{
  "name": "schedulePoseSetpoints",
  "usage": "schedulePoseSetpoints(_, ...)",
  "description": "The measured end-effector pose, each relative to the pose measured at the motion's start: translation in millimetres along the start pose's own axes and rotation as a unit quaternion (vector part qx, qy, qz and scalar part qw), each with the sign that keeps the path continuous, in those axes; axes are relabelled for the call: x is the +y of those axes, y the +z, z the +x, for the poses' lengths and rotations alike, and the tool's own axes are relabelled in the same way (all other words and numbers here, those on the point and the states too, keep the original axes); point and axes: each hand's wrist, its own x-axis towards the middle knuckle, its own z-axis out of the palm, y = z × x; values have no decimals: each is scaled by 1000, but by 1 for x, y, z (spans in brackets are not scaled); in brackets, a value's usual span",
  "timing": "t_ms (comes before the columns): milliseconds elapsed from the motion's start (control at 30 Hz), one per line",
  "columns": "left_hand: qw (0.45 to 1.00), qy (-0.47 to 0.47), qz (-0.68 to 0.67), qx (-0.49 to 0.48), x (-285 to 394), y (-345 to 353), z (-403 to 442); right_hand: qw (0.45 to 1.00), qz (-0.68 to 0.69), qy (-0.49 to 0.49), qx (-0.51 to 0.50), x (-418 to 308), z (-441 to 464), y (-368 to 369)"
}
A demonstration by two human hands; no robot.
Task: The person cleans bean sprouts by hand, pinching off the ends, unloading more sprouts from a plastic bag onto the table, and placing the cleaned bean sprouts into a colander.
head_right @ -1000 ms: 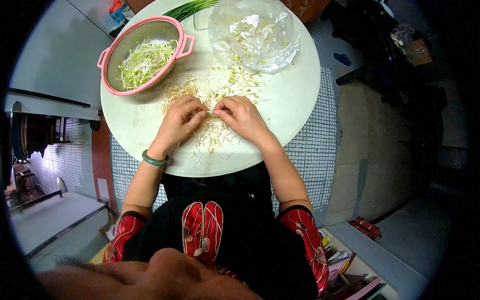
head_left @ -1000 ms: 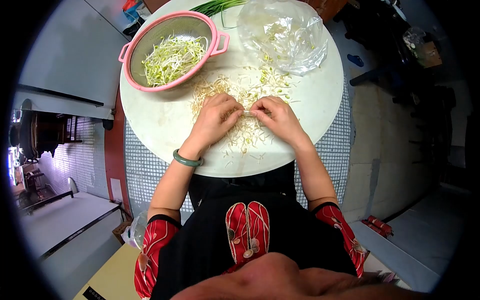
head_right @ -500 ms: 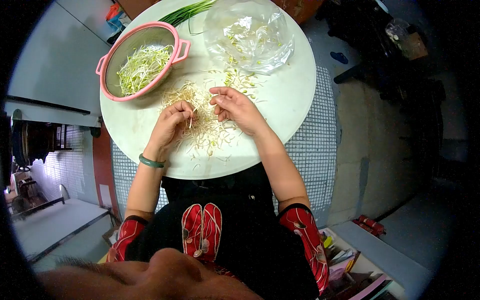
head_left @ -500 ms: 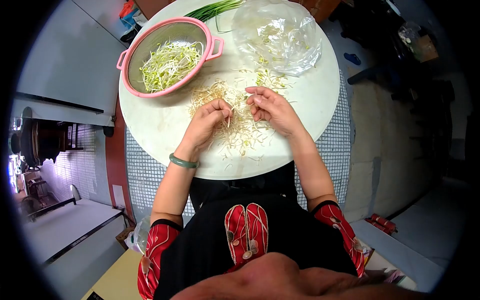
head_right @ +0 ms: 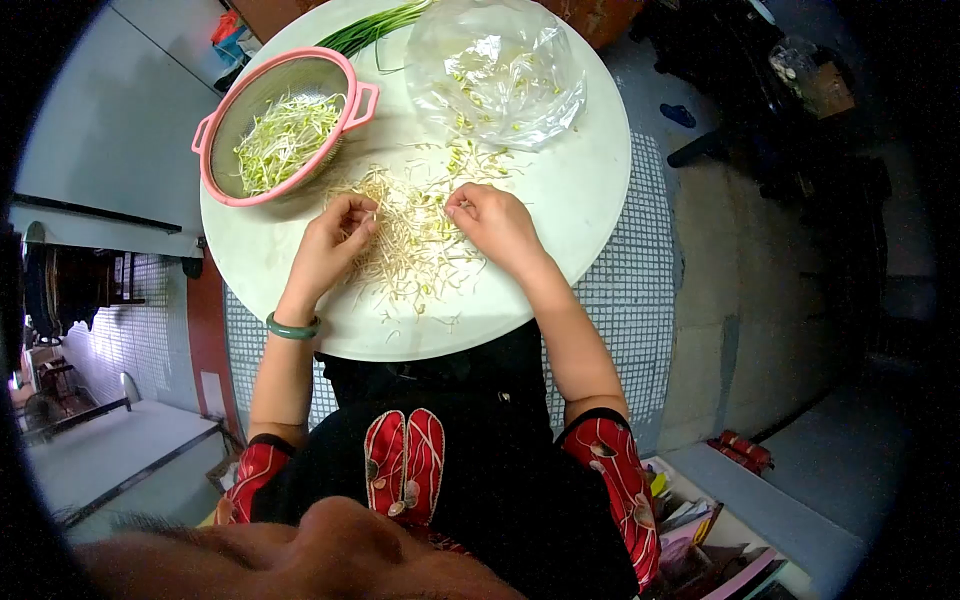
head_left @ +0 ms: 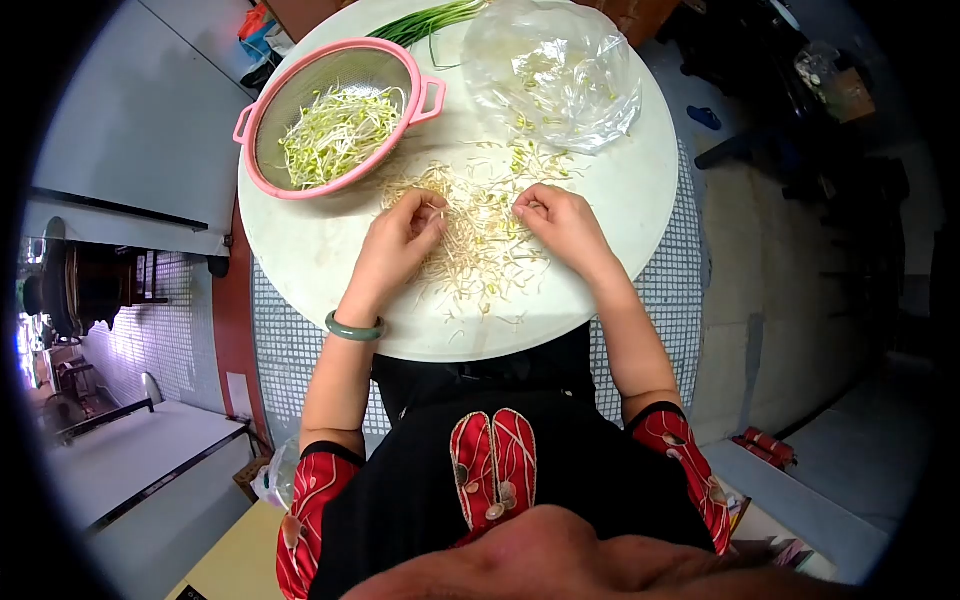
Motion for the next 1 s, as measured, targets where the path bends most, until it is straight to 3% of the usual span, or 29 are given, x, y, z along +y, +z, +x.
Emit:
schedulePoseSetpoints(67,954,121,265,63,-3,-1,1,999,-32,-4,-11,4,4,6)
schedulePoseSetpoints(133,944,145,271,117,3,2,3,996,-73,-49,26,3,11,15)
schedulePoseSetpoints(267,938,164,278,130,4,8,7,986,-122,-106,51,8,24,24)
schedulePoseSetpoints(367,952,144,252,94,7,9,6,991,-110,-77,-6,6,27,14)
schedulePoseSetpoints(667,973,164,164,19,23,43,13,996,50,-32,60,-2,12,3)
schedulePoseSetpoints(767,976,155,150,11,24,47,15,997,33,-24,65,-8,9,-2)
schedulePoseSetpoints(1000,993,93,75,3,24,49,15,990,10,-92,104,-4,6,3)
